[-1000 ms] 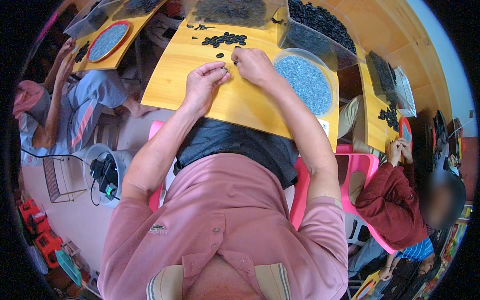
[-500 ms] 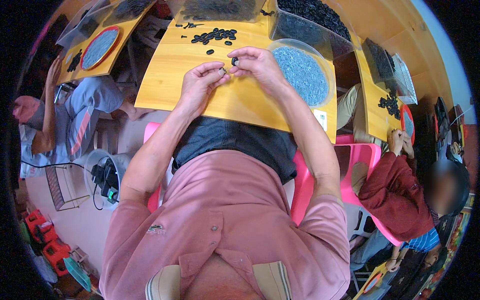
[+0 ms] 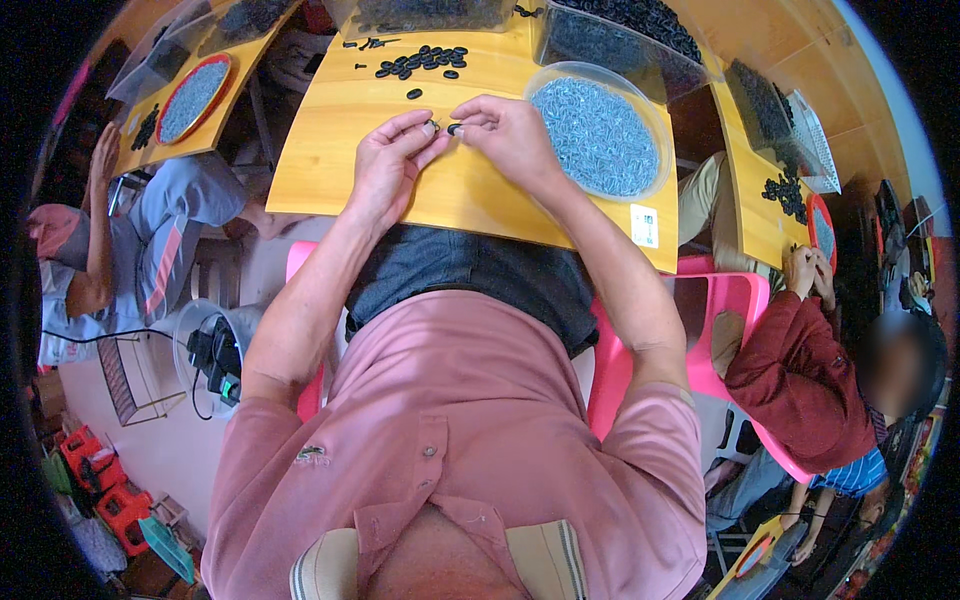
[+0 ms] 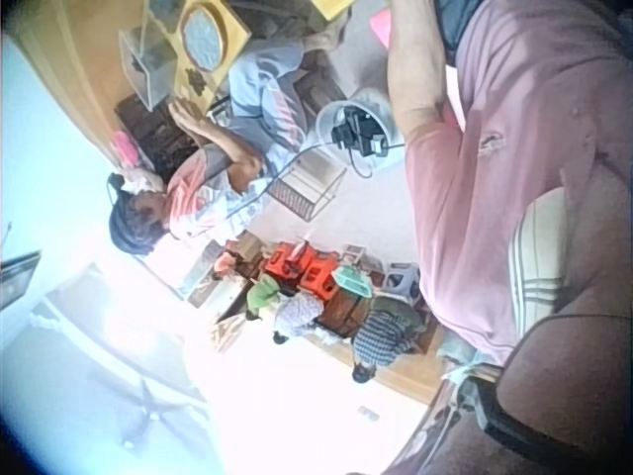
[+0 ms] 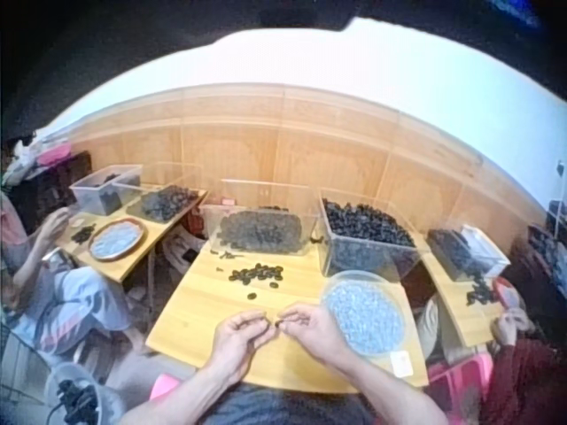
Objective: Sorting and inspecting small black rubber components on a wooden work table into various containers.
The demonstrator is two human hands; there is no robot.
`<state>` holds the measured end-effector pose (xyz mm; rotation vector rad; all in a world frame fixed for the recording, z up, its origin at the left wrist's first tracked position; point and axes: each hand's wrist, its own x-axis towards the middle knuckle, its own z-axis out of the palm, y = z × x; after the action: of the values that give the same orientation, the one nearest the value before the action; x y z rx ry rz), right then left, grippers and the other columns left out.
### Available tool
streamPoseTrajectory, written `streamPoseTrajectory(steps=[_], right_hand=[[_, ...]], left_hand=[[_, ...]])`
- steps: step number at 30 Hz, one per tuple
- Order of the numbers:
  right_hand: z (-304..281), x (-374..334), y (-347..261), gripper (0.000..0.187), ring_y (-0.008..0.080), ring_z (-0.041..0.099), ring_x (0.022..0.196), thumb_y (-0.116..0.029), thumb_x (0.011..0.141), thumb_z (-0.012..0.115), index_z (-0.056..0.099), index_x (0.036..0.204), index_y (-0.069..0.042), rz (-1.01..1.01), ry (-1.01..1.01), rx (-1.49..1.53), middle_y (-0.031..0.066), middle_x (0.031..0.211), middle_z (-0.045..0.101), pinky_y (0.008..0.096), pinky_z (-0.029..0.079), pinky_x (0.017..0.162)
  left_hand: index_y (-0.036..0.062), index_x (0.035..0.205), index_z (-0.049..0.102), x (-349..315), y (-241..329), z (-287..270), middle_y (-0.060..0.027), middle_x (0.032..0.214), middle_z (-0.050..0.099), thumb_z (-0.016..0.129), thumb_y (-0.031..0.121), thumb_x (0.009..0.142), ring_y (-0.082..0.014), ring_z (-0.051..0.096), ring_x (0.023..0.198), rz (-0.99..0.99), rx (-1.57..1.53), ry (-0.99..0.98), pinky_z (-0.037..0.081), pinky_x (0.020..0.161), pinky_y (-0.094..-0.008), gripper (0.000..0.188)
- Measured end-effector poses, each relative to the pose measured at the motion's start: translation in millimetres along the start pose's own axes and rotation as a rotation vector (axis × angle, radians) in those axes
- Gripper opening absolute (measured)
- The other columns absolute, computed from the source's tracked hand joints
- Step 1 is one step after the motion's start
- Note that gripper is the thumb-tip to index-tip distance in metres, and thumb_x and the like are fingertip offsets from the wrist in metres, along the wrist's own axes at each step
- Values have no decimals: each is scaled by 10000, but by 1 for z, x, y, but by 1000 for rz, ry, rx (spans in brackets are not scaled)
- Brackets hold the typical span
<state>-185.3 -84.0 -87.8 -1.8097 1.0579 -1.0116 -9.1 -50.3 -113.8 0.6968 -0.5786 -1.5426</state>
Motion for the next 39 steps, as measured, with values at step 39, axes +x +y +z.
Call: streamPoseTrajectory(steps=[39], right_hand=[[-7,-5,-20,180,96,642,693,-86,862,641,664,1005,21,200,-79,258,69,826,706,219,466,607]], left_hand=[[-82,1074,632,-3,2,5,-144,947,686,669,-4,843,-160,665,816,57,241,-51,541,768,-244,246]])
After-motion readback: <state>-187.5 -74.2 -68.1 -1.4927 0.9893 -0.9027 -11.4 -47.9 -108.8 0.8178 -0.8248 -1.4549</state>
